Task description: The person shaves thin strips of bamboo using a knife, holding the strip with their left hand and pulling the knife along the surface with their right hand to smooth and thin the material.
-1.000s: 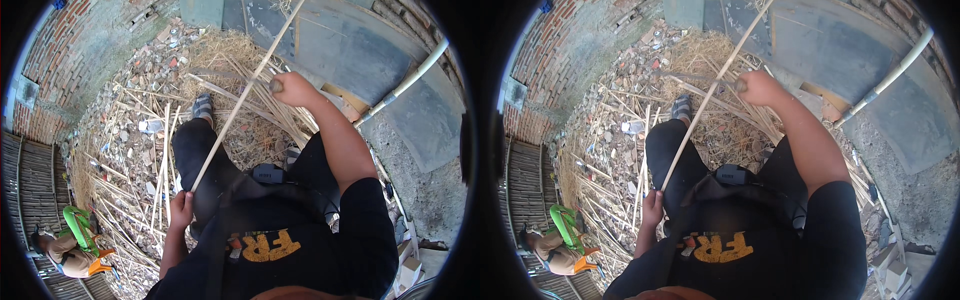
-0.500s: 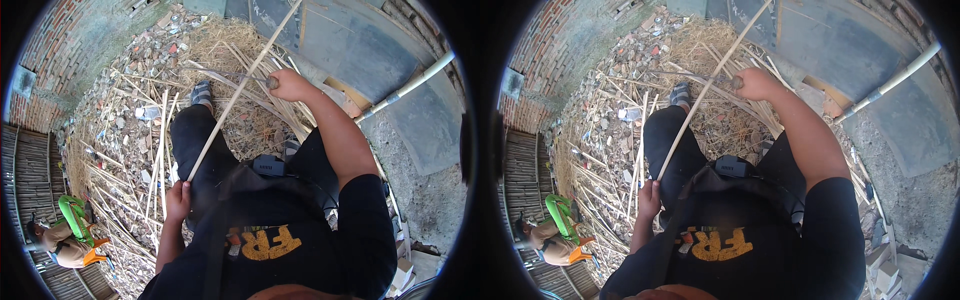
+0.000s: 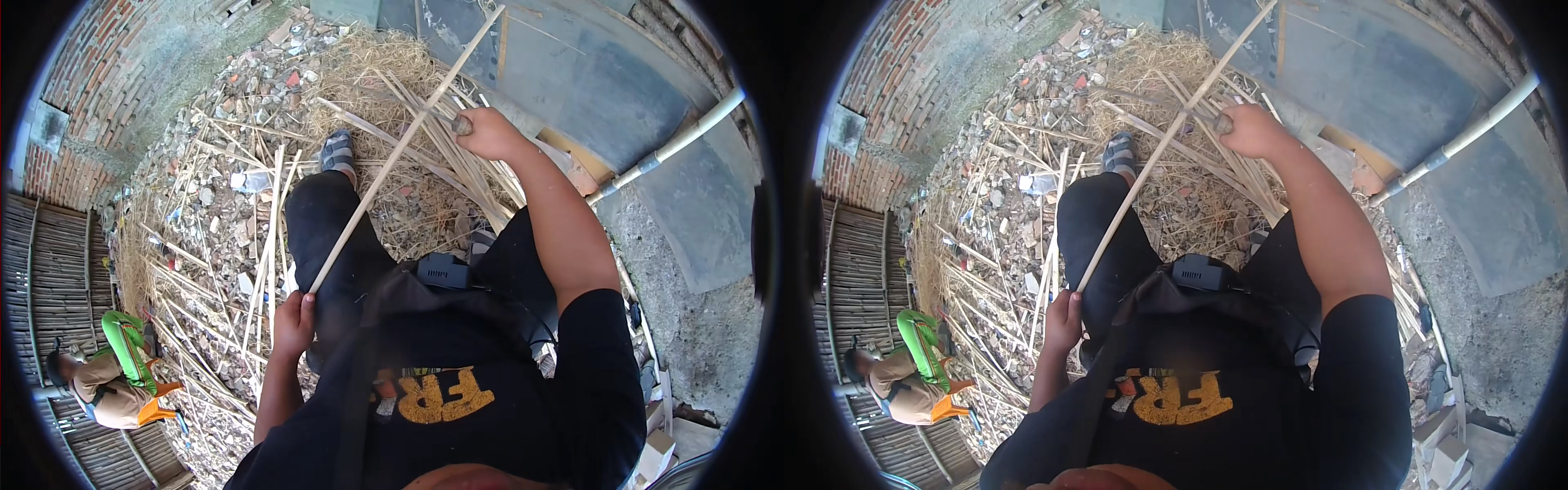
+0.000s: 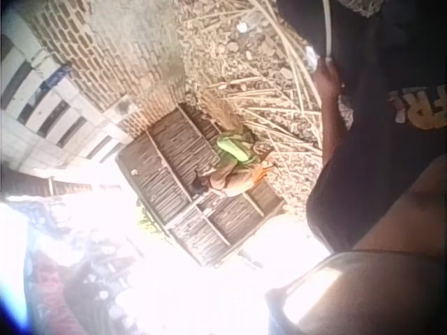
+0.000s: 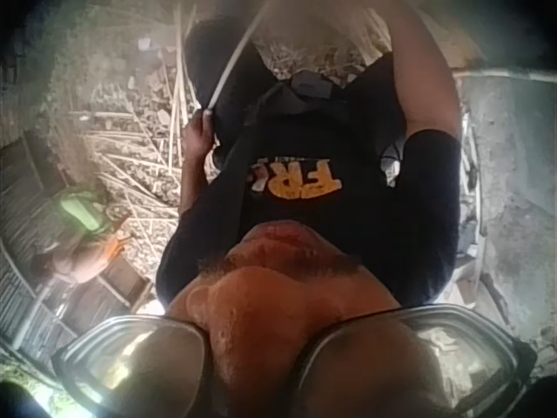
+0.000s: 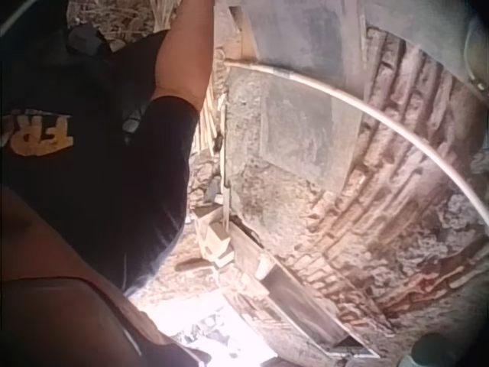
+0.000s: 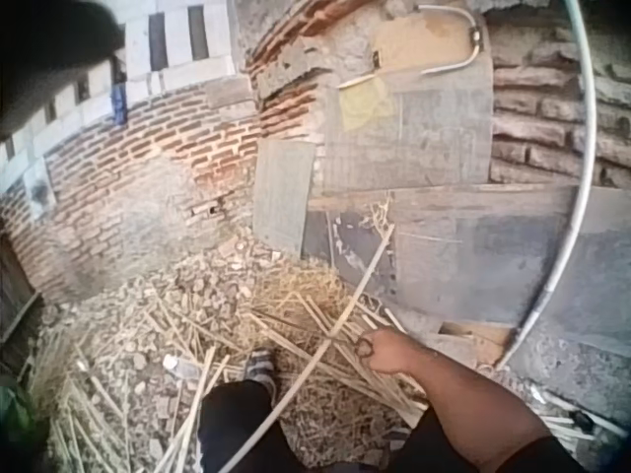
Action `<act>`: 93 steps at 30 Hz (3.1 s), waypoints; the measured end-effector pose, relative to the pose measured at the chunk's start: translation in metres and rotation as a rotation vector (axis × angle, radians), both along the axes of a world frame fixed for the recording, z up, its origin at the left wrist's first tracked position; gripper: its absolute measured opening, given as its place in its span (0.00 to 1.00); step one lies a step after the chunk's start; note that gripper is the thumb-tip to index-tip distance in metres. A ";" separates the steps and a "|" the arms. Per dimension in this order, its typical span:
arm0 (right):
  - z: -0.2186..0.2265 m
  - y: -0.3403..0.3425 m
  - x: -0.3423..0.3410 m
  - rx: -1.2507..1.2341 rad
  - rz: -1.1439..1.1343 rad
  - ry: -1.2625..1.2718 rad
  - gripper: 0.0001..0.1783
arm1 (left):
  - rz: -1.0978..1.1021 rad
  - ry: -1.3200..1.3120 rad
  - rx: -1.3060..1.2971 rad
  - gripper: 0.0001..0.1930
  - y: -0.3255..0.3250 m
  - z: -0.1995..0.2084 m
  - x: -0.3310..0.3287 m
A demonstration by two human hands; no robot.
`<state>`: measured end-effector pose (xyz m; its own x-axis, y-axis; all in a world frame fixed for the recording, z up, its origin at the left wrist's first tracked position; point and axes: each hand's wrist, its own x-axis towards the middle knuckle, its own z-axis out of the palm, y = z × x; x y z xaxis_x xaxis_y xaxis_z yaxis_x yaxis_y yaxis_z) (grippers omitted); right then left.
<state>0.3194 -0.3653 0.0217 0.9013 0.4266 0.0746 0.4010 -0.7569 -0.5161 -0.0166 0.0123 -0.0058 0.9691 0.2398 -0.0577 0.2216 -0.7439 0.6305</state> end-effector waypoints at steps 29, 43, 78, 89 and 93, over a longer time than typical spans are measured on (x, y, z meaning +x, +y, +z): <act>0.039 0.028 -0.038 -0.142 0.188 0.043 0.12 | 0.007 -0.058 0.292 0.22 -0.016 -0.003 -0.004; 0.033 0.028 -0.033 -0.160 0.248 0.113 0.17 | 0.056 -0.045 0.330 0.19 -0.021 -0.003 -0.006; 0.039 0.032 -0.047 -0.191 0.184 -0.020 0.14 | 0.007 -0.009 0.022 0.20 -0.010 0.015 0.015; 0.032 0.030 -0.047 -0.125 0.228 0.021 0.13 | -0.020 0.033 -0.077 0.22 -0.003 0.021 0.019; 0.036 0.029 -0.048 -0.143 0.224 0.043 0.13 | -0.017 0.019 -0.095 0.22 0.000 0.013 0.019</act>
<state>0.2710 -0.3364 0.0573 0.7845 0.6190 -0.0373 0.5462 -0.7183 -0.4309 0.0023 0.0125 0.0069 0.9714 0.2163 -0.0980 0.2224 -0.6845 0.6942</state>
